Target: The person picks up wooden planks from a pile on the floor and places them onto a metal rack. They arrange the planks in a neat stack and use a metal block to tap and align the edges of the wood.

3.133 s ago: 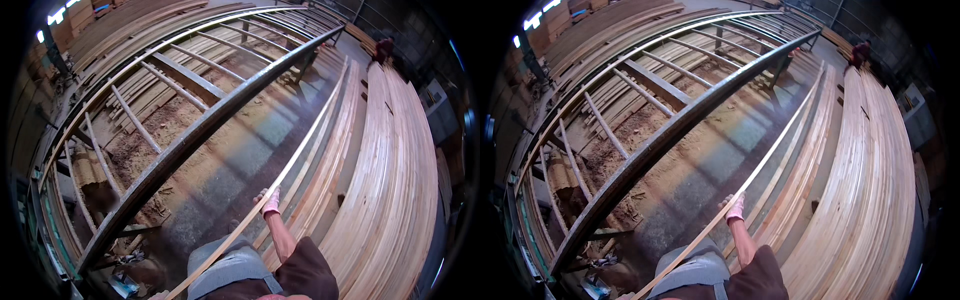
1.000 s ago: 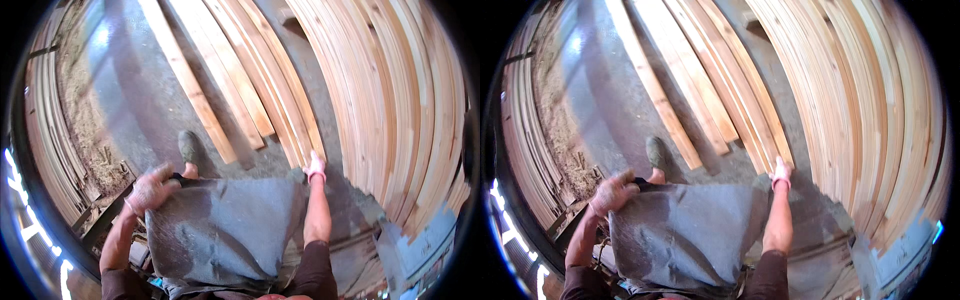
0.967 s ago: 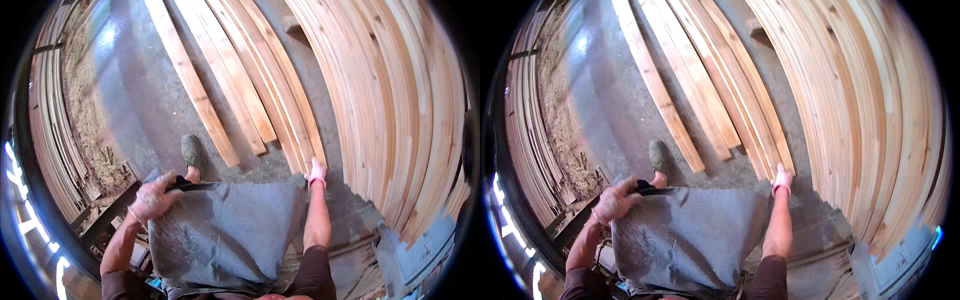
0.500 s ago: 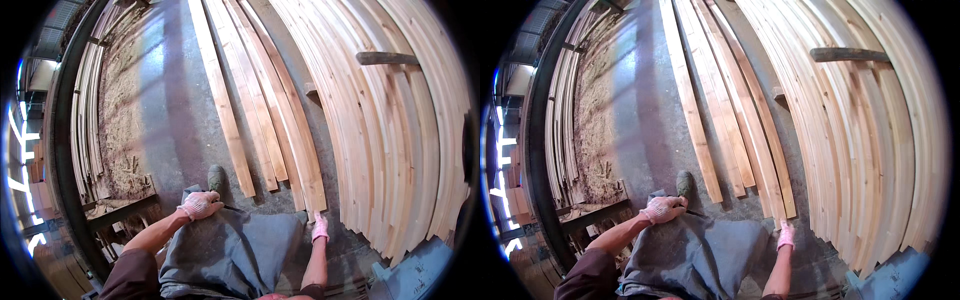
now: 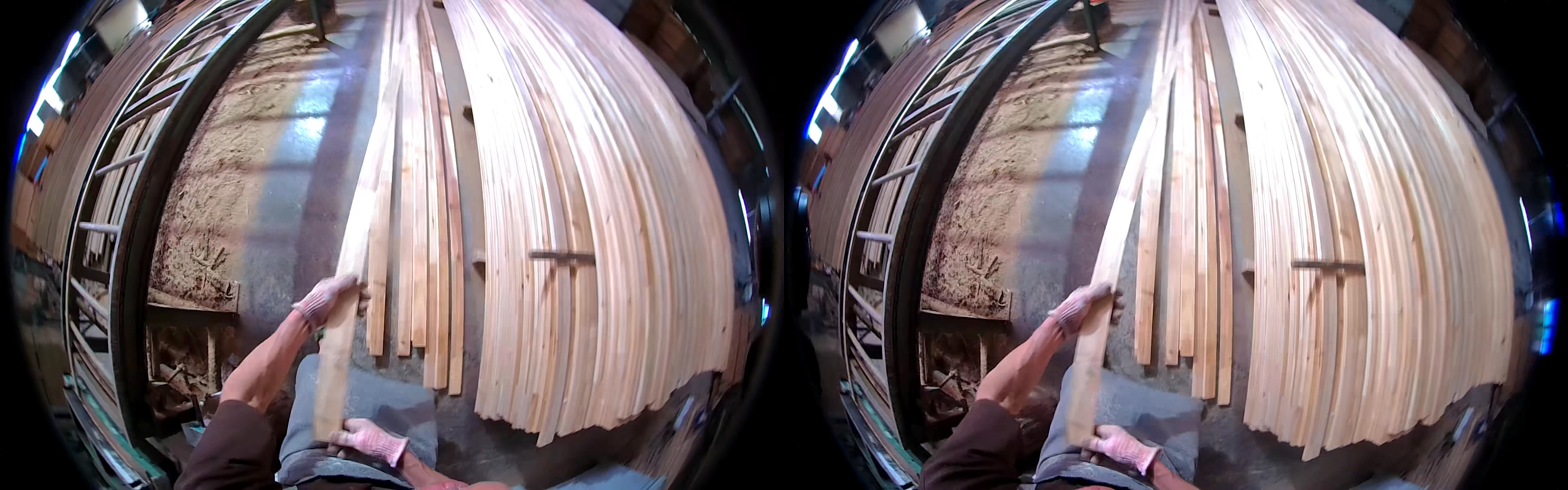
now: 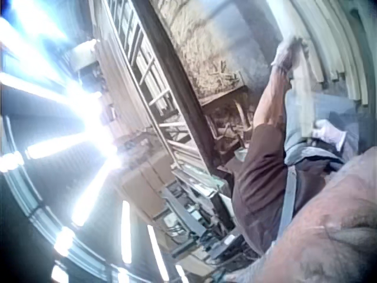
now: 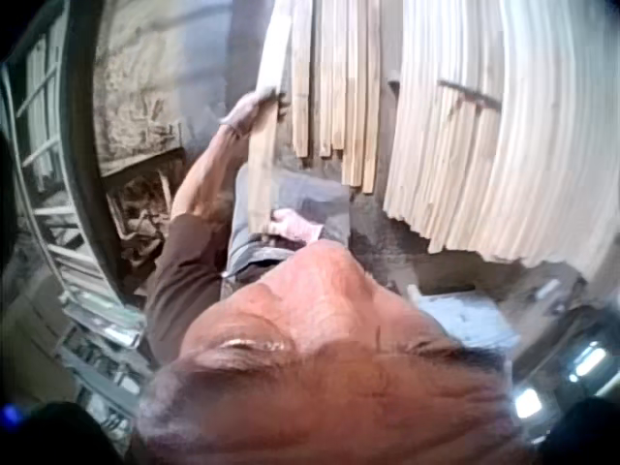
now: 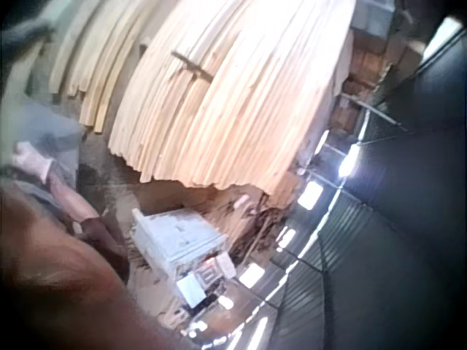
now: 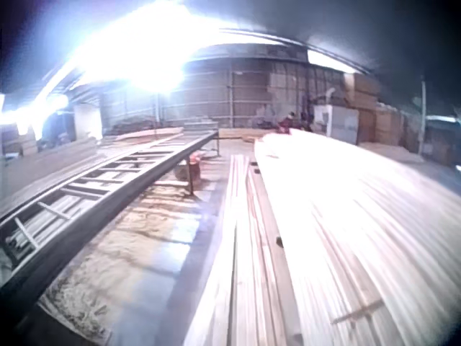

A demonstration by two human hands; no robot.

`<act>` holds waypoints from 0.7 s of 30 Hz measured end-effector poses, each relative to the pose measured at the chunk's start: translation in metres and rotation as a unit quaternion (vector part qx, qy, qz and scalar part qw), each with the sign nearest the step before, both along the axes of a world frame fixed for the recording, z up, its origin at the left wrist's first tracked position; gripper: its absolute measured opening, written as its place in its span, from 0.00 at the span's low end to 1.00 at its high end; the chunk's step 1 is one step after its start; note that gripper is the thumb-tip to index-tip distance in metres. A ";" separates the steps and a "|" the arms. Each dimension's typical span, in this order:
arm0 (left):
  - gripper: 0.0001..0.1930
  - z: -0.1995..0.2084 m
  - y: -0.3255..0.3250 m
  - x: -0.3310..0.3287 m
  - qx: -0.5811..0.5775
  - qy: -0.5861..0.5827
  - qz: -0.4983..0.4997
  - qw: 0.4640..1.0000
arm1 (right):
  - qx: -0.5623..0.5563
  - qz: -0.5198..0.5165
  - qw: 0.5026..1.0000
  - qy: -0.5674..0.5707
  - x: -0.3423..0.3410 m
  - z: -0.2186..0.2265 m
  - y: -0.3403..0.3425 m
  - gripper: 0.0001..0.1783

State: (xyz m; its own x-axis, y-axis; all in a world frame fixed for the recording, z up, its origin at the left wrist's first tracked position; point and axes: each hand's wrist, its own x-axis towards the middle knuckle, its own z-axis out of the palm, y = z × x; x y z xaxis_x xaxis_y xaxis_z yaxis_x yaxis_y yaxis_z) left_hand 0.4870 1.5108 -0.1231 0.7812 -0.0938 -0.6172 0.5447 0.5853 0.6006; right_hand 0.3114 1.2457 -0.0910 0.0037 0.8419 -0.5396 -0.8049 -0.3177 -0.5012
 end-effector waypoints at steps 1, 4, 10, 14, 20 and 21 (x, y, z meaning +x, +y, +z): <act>0.20 0.018 0.021 -0.022 0.025 0.008 0.014 1.000 | 0.048 0.094 0.994 -0.041 0.009 0.000 0.015 0.19; 0.18 0.066 0.082 -0.109 0.065 0.052 0.004 0.997 | -0.032 0.018 0.999 -0.005 0.072 -0.021 0.073 0.19; 0.18 0.169 0.165 -0.277 0.254 0.202 -0.158 0.933 | -0.152 -0.131 0.980 -0.008 0.207 -0.051 0.296 0.32; 0.21 0.214 0.205 -0.333 0.254 0.250 -0.125 0.926 | -0.184 -0.232 0.950 -0.094 0.265 -0.078 0.427 0.28; 0.24 0.236 0.268 -0.319 0.223 0.243 -0.079 0.941 | -0.131 -0.251 0.959 -0.019 0.239 -0.082 0.456 0.16; 0.25 0.230 0.279 -0.299 0.224 0.231 -0.092 0.942 | -0.085 -0.215 0.969 0.090 0.228 -0.072 0.448 0.17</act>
State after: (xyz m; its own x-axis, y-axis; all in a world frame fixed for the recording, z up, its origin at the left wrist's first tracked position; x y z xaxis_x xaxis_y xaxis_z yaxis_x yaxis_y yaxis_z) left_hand 0.1880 1.7898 0.1066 0.4148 0.1496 -0.8975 0.8765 0.1992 0.4383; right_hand 0.5390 1.6934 -0.1634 0.2280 0.6826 -0.6943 -0.9504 0.0010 -0.3111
